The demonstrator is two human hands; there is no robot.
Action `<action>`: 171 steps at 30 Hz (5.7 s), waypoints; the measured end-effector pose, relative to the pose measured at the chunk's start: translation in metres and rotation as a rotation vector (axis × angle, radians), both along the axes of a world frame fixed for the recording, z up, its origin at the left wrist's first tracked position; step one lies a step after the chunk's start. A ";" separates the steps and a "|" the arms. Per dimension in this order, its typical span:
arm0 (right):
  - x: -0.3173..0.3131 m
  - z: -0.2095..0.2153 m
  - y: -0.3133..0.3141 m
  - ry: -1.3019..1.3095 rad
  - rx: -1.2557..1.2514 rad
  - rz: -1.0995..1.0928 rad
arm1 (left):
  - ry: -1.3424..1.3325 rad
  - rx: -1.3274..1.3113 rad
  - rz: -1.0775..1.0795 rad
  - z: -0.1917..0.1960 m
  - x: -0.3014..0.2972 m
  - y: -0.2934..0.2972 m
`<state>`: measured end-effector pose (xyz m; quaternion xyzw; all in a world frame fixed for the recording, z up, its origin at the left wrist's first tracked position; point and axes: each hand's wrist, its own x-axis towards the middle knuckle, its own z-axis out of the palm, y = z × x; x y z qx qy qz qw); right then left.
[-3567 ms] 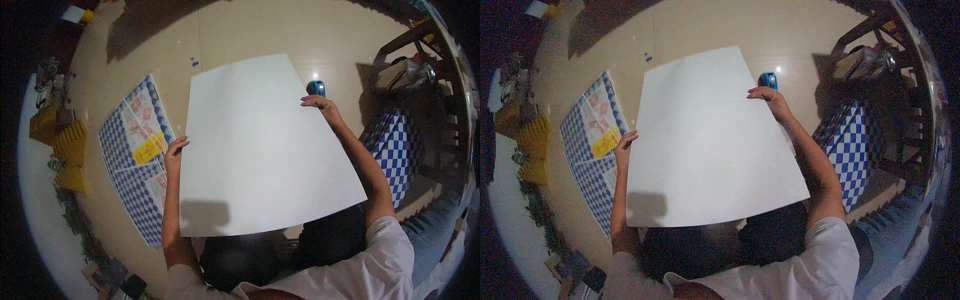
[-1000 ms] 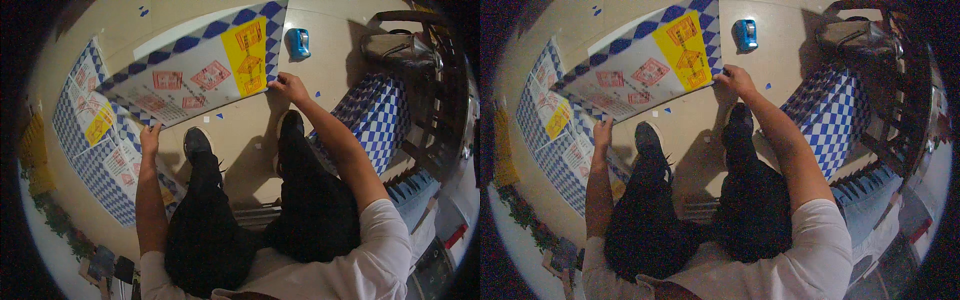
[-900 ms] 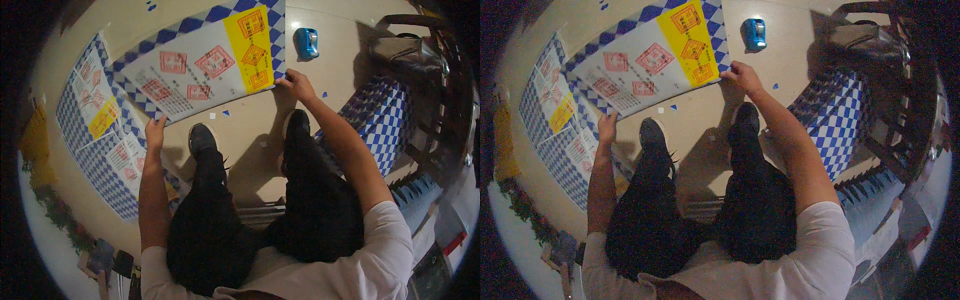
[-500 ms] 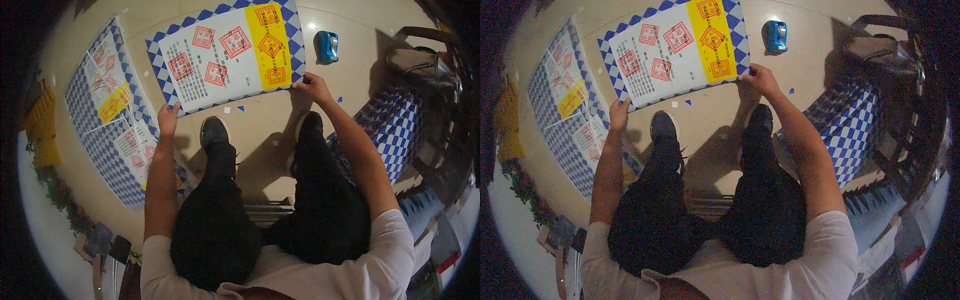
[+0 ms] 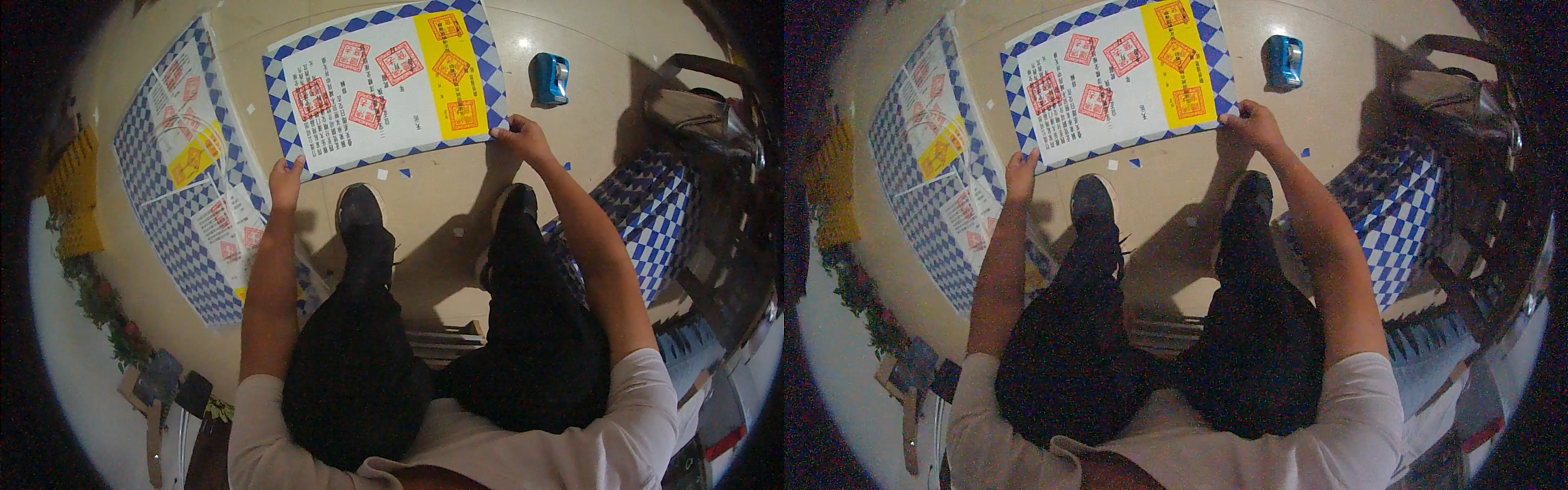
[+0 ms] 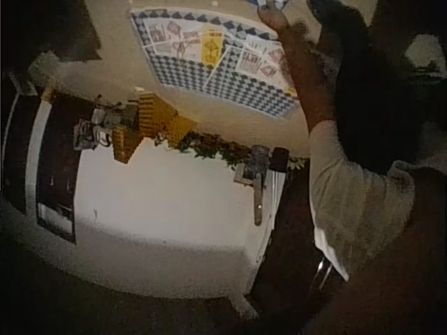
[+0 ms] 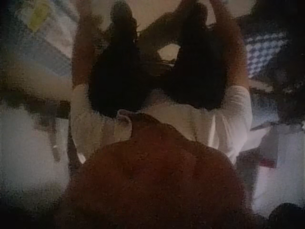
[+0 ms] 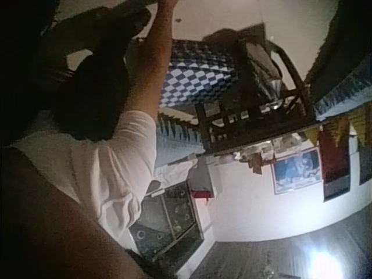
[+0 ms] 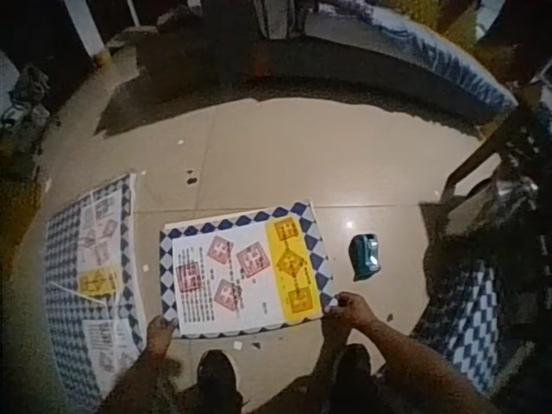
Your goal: The person sits on the floor and assembles a small paper box by folding the edges and securing them with adhesive tape. They then pick up a larger flat sheet of patterned paper and begin folding it into a box shape.
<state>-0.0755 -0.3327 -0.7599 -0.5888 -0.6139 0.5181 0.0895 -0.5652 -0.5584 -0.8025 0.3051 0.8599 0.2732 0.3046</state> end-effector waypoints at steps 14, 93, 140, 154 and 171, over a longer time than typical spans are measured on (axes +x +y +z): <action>-0.008 0.027 -0.007 0.241 -0.078 -0.325 | -0.354 0.335 0.493 0.028 0.044 -0.006; 0.001 0.049 -0.055 0.367 -0.114 -0.354 | -0.605 0.656 0.575 0.111 0.121 -0.018; -0.020 0.470 -0.113 0.707 0.340 0.008 | -0.870 0.907 0.485 0.277 0.006 -0.061; -0.030 0.534 -0.193 0.385 0.815 0.249 | -0.199 0.940 -0.627 0.519 0.242 -0.008; -0.034 0.487 -0.142 0.447 0.639 0.239 | 0.175 1.016 -0.224 0.495 0.274 0.032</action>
